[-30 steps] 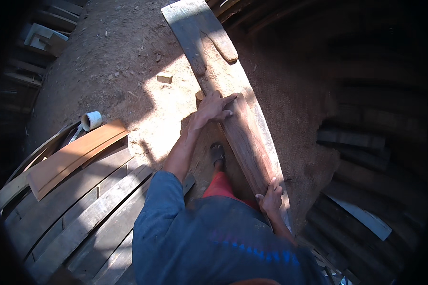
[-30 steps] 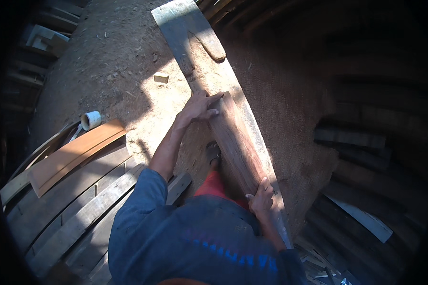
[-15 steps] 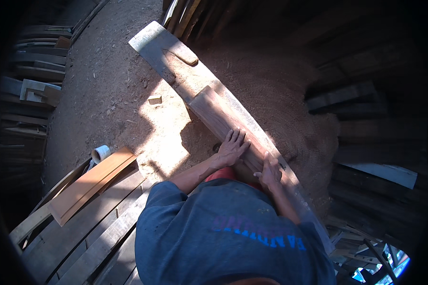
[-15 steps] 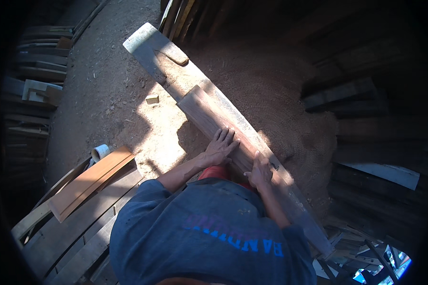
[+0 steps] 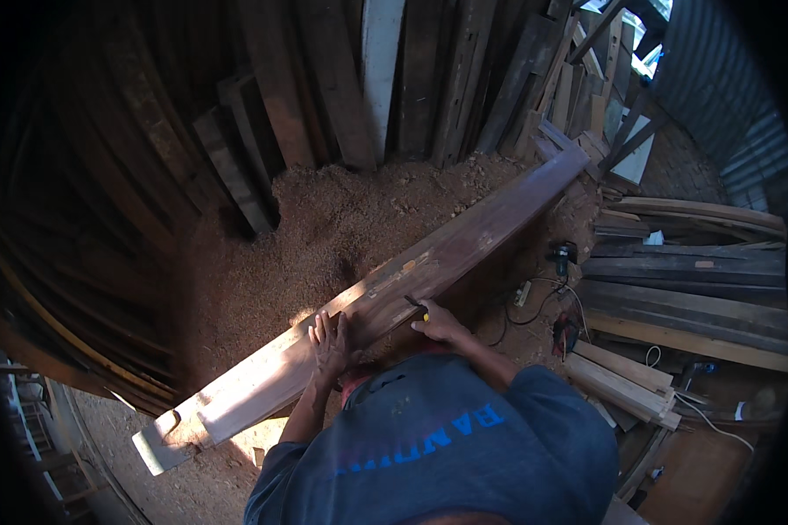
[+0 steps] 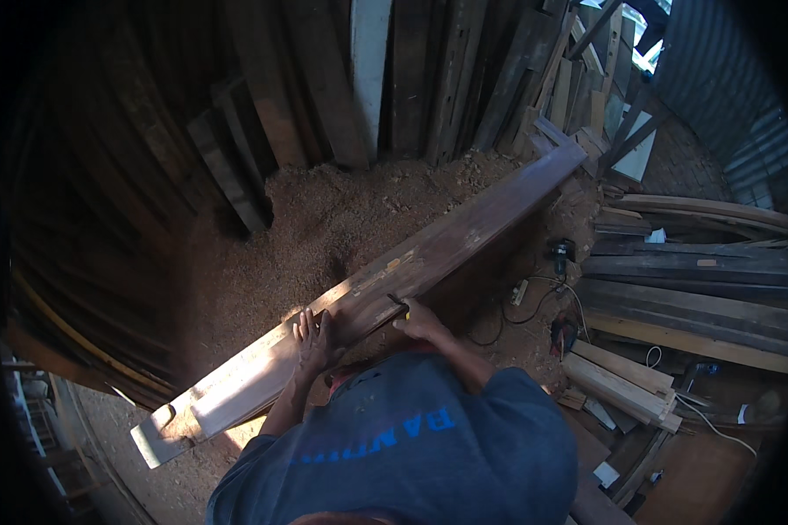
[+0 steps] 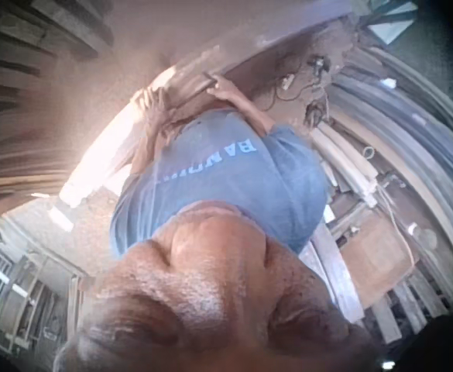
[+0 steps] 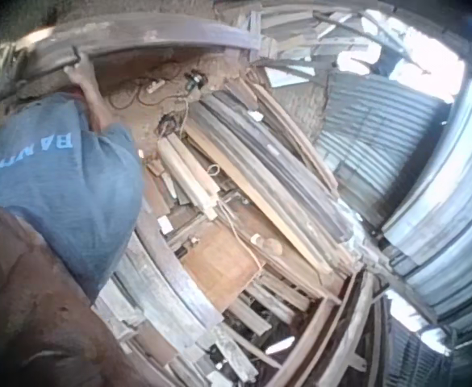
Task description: The person measures lengths of wooden boards using a tape measure and stacks them among other lumber in a storage area.
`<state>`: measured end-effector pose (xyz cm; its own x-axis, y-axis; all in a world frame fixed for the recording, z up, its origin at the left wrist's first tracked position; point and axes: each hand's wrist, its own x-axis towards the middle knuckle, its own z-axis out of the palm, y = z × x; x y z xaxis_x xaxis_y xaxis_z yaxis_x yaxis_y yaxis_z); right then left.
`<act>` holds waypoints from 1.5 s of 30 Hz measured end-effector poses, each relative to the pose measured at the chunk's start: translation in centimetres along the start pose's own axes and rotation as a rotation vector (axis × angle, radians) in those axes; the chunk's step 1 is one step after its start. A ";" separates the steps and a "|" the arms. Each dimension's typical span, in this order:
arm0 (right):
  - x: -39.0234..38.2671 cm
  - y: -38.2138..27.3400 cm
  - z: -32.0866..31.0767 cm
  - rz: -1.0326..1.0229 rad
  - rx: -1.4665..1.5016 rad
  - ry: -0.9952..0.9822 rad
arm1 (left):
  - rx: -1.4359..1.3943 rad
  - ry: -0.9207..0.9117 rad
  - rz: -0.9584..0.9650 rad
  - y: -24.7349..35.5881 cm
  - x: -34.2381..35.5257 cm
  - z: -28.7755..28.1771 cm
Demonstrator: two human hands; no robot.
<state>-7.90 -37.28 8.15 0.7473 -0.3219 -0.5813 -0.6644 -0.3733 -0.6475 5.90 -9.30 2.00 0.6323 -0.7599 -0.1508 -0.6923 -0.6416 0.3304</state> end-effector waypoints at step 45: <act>18.2 28.4 -32.6 0.560 1.261 0.484 | -0.132 -0.496 -0.184 25.5 31.5 3.0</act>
<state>-12.91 -82.08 -4.77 0.1550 -0.5153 -0.8429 -0.2398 0.8081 -0.5381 7.10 -49.89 2.86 0.4767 -0.6153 -0.6278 -0.5161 -0.7740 0.3668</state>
